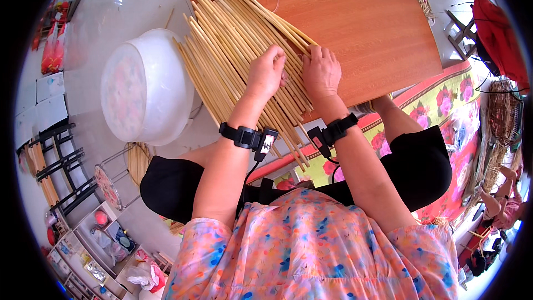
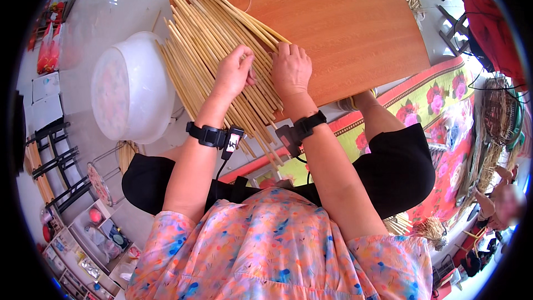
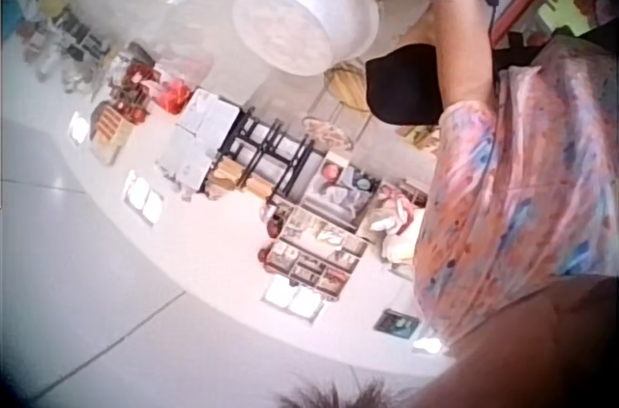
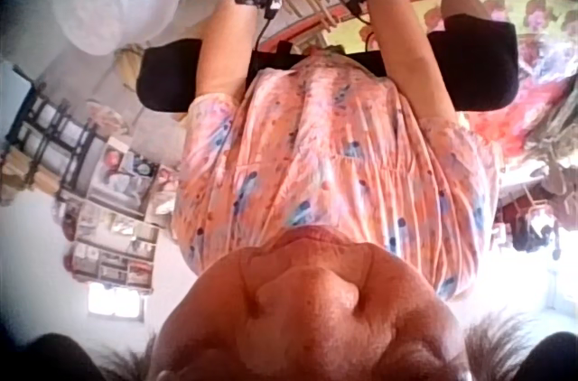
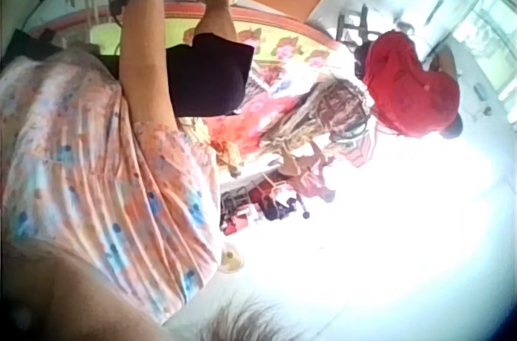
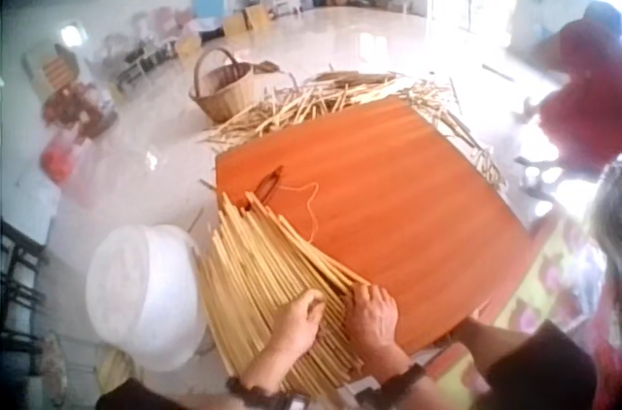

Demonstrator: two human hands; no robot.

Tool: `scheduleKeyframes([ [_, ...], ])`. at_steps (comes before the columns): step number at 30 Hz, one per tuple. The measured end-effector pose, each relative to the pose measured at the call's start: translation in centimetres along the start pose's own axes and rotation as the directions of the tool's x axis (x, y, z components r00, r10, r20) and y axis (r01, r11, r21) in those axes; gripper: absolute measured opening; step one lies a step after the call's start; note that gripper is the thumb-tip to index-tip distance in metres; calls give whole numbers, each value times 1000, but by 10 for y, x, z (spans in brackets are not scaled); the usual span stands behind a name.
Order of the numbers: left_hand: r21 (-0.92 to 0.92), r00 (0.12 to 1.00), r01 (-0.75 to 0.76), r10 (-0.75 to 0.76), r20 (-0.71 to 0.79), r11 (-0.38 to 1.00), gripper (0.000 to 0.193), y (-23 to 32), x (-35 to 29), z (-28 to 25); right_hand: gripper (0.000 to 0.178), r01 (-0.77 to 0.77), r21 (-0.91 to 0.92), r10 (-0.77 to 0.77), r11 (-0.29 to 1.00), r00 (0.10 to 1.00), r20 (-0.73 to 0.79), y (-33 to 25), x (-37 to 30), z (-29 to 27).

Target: The person weaves a structure using thin stalks and string. The person repeatedly threads a white string through and around a row of bamboo-like stalks positioned on a wooden surface, using their hands to secure the string and align the stalks.

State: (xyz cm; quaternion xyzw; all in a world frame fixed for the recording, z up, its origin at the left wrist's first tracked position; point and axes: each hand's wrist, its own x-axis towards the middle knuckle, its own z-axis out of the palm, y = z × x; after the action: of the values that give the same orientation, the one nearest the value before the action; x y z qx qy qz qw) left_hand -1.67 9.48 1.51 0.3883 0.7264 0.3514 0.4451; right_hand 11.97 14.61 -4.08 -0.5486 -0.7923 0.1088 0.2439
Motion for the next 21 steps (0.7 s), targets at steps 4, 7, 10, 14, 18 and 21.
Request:
scheduleKeyframes([
  [4, 75, 997, -55, 59, -58, 996, 14, -13, 6, 13, 15, 42, 76, -38, 996, 997, -60, 3, -1, 0],
  [7, 165, 980, -153, 172, -103, 974, 16, -26, 9, 18, 12, 47, 127, -35, 991, 995, -93, 3, -1, 0],
  [10, 199, 976, -171, 194, -101, 965, 18, -21, 3, 19, 9, 38, 160, -19, 986, 993, -116, 3, 0, -3],
  [14, 256, 964, -207, 242, -112, 944, 17, -18, 0, 20, 8, 21, 186, 3, 982, 992, -125, 3, 0, -2],
  [18, 277, 959, -219, 258, -113, 936, 17, -17, -2, 21, 9, -2, 186, 26, 983, 991, -129, 2, -1, -1],
  [21, 254, 964, -206, 241, -113, 945, 18, -16, -4, 21, 9, -10, 197, 37, 980, 990, -133, 3, -1, -1],
])
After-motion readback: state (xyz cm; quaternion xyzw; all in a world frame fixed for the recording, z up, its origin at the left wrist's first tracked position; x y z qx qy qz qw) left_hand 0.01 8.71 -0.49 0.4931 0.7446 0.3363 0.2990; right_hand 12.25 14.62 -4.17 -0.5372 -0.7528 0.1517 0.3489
